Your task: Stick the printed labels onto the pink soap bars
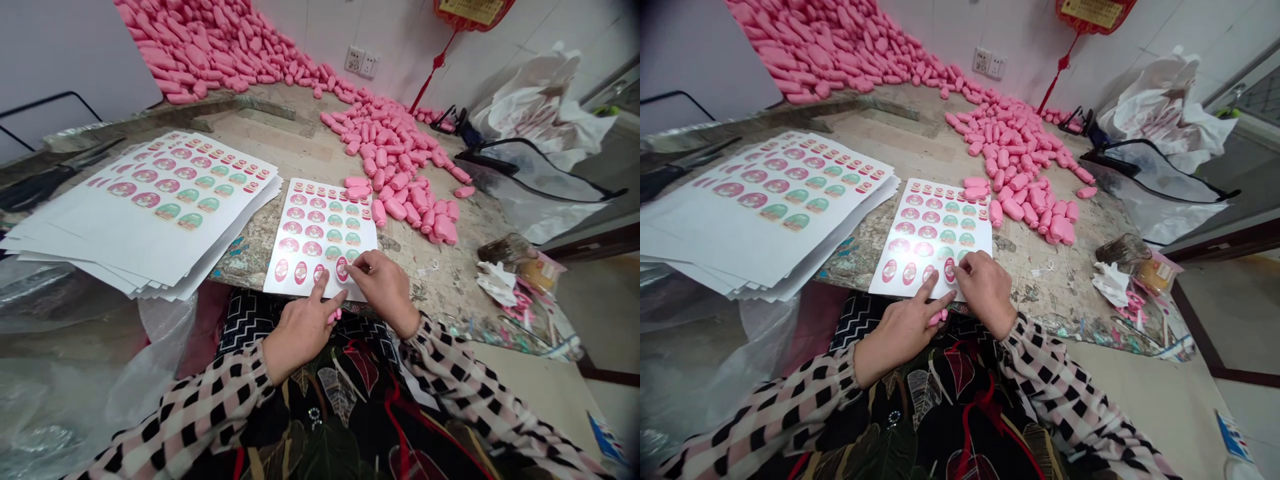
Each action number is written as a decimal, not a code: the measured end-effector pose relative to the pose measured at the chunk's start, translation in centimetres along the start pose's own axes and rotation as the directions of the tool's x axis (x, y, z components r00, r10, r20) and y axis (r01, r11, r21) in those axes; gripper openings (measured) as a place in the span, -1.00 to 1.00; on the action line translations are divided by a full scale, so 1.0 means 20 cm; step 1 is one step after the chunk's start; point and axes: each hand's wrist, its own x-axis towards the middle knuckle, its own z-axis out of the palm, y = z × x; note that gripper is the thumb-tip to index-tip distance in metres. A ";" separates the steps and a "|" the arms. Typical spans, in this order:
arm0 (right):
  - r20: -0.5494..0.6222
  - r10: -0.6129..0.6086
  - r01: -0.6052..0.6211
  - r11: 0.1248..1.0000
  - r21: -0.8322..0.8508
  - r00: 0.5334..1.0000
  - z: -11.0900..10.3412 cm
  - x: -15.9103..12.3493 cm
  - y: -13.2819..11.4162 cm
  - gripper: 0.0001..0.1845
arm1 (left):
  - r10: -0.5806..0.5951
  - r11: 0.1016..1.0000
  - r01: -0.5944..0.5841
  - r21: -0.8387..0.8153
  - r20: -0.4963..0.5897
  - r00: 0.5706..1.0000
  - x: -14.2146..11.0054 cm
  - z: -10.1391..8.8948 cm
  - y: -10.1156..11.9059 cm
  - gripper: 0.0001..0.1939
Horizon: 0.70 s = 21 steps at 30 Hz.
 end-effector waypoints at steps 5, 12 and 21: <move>0.035 0.110 -0.114 0.907 0.406 0.993 0.00 0.04 0.11 -0.70 | -0.033 0.902 -0.007 -0.431 -0.084 0.996 -0.03 -0.03 -0.03 -0.50; 0.110 0.083 -0.137 0.590 0.795 0.991 0.02 -0.12 -0.04 -0.74 | -0.241 -0.423 0.152 -0.893 0.273 0.931 0.02 -0.12 -0.05 -0.55; 0.183 -0.007 -0.137 0.637 0.758 0.983 0.08 -0.21 -0.14 -0.75 | -0.243 -0.614 0.123 -0.780 0.336 0.910 0.05 -0.08 -0.03 -0.56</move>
